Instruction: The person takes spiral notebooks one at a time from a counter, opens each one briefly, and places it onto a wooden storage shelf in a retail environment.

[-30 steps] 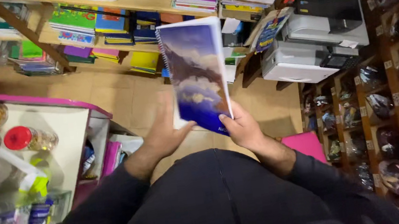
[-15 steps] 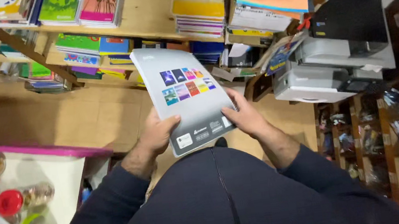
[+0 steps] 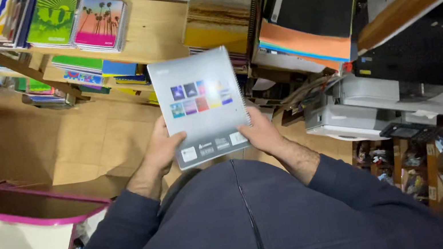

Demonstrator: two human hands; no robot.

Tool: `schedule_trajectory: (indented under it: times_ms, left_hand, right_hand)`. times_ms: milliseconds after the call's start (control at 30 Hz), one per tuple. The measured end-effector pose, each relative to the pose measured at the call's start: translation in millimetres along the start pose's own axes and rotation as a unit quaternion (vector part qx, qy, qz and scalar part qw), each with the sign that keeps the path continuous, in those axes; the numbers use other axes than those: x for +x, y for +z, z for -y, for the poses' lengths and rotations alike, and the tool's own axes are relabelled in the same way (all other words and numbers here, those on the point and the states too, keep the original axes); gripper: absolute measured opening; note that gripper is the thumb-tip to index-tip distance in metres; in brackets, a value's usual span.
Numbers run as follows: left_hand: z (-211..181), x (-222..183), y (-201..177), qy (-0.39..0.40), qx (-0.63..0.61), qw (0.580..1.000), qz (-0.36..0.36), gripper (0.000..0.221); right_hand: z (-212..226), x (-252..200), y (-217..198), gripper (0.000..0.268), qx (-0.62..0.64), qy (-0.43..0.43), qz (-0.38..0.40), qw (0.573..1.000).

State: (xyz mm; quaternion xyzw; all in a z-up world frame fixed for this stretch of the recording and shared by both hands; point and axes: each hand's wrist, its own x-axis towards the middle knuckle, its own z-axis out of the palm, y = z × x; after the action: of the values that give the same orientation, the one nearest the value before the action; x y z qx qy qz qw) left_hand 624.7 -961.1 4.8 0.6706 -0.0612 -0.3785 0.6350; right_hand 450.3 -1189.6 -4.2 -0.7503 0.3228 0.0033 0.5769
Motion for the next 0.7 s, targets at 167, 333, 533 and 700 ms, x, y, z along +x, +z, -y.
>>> schedule_trajectory:
  times_ms: [167,333,533,700]
  left_hand:
    - [-40,47,16,0.018,-0.048,0.998,0.031,0.089]
    - [-54,155,25,0.081,-0.003,0.996,0.033,0.087]
    - [-86,280,36,0.091,0.209,0.972,0.047,0.062]
    - [-34,413,50,0.011,0.121,0.989,0.081,0.043]
  right_hand:
    - [-10,64,5,0.051,0.101,-0.032,-0.028,0.994]
    - [51,100,-4,0.058,0.156,-0.025,-0.072,0.985]
    - [94,141,-7,0.088,0.088,0.044,-0.165,0.981]
    - [55,181,5,0.082,0.193,-0.035,-0.191,0.962]
